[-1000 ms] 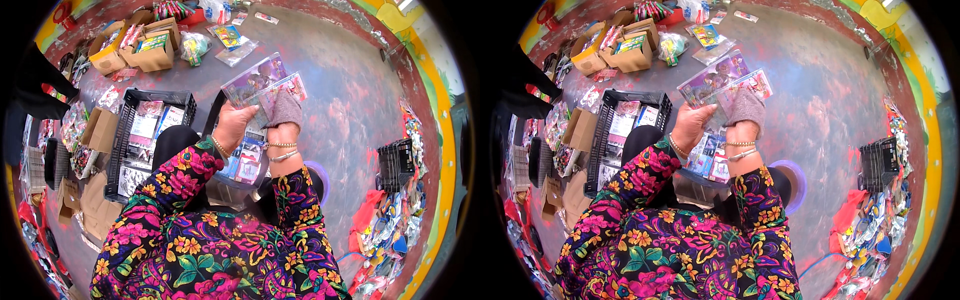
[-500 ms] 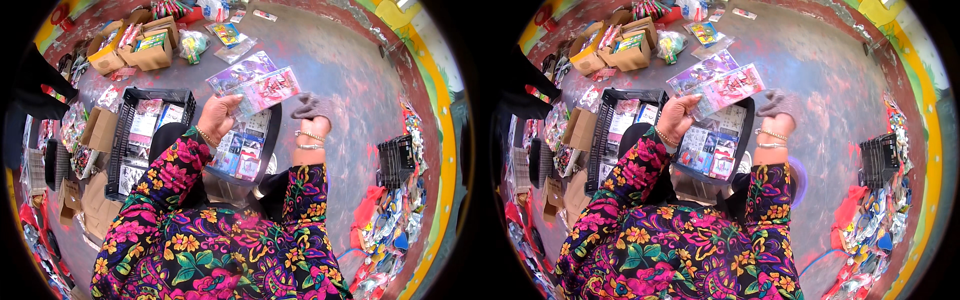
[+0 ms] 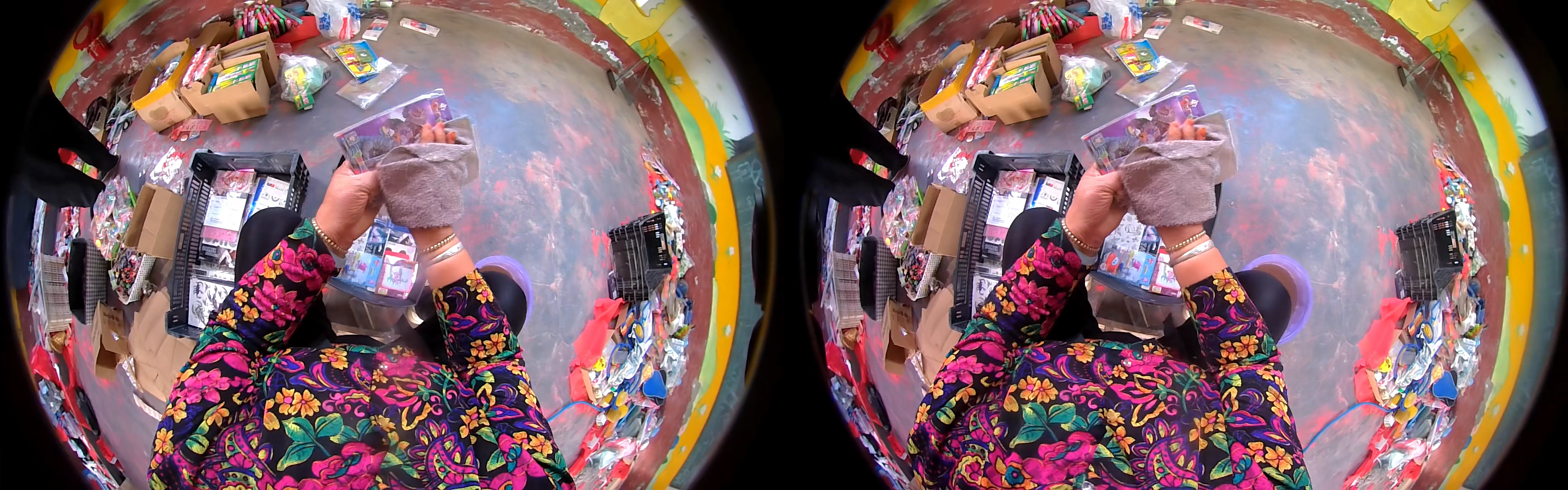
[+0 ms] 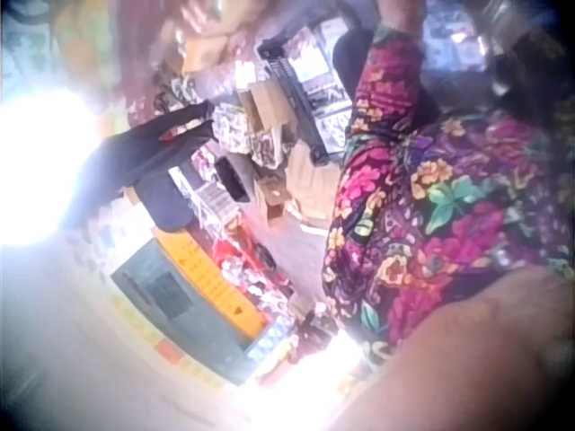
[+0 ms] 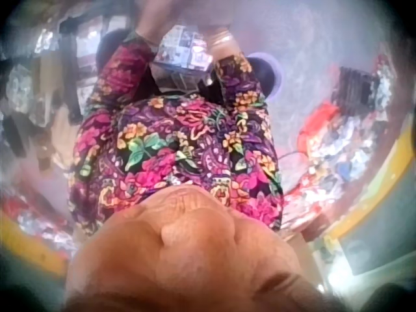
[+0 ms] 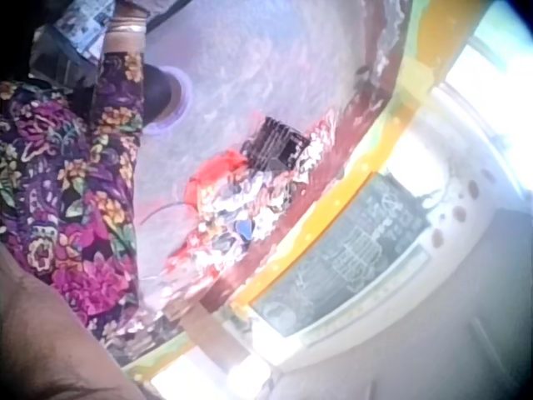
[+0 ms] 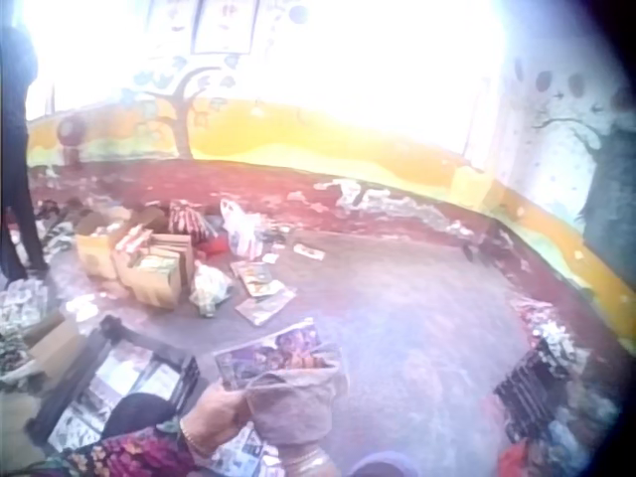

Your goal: The person sits on the floor and wipes various packaged items, including tattoo sheets and sticker packs, with a cloth. They pick up each item from a black crate, wipe it, and place it into a separate pile.

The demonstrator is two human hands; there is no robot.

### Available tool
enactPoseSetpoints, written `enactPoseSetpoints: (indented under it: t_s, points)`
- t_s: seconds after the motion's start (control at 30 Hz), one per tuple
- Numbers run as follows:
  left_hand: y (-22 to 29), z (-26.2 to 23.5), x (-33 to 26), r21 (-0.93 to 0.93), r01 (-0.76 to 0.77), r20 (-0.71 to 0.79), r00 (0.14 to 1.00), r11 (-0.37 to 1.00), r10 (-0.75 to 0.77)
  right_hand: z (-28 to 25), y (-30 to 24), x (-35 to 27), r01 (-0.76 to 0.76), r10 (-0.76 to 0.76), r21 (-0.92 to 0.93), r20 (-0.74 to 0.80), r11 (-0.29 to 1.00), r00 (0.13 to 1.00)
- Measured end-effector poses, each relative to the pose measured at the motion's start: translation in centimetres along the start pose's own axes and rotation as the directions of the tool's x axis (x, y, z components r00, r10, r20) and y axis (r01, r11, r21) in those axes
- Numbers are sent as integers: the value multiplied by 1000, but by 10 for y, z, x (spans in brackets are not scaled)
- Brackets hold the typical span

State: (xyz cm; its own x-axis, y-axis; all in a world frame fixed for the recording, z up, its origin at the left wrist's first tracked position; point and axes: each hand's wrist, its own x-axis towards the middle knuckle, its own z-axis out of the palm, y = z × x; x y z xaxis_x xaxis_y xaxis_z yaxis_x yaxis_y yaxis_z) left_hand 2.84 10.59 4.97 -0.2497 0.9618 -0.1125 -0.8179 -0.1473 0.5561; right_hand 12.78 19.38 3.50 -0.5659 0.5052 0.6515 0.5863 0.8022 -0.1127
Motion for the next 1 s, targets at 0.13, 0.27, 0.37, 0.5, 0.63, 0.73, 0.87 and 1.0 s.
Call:
enactPoseSetpoints:
  t_s: [0.13,0.27,0.37,0.5,0.63,0.73,0.87,1.0]
  points:
    - [2,0,-3,38,2,44,999,999,-4,5,31,0,-20,17,-37,-90,999,996]
    - [11,11,-7,43,23,39,999,999,-25,23,66,-6,-344,351,348,43,872,935]
    - [12,-11,2,22,75,54,996,997,-76,-39,64,39,-368,470,-293,529,882,707]
    - [23,-19,5,-1,63,-3,998,998,-63,-35,75,5,-350,655,759,651,-549,384]
    - [30,-25,6,8,33,-31,999,999,-32,-21,110,-17,-173,167,682,403,-711,900]
    - [29,-25,7,15,8,-59,998,1000,-7,-28,100,-28,-376,428,870,222,319,876]
    - [32,-21,5,57,22,-32,999,998,-20,-40,99,-19,-269,168,522,233,809,958]
    - [28,-28,11,56,22,-8,1000,998,-21,-36,104,-23,-477,433,879,431,-4,792]
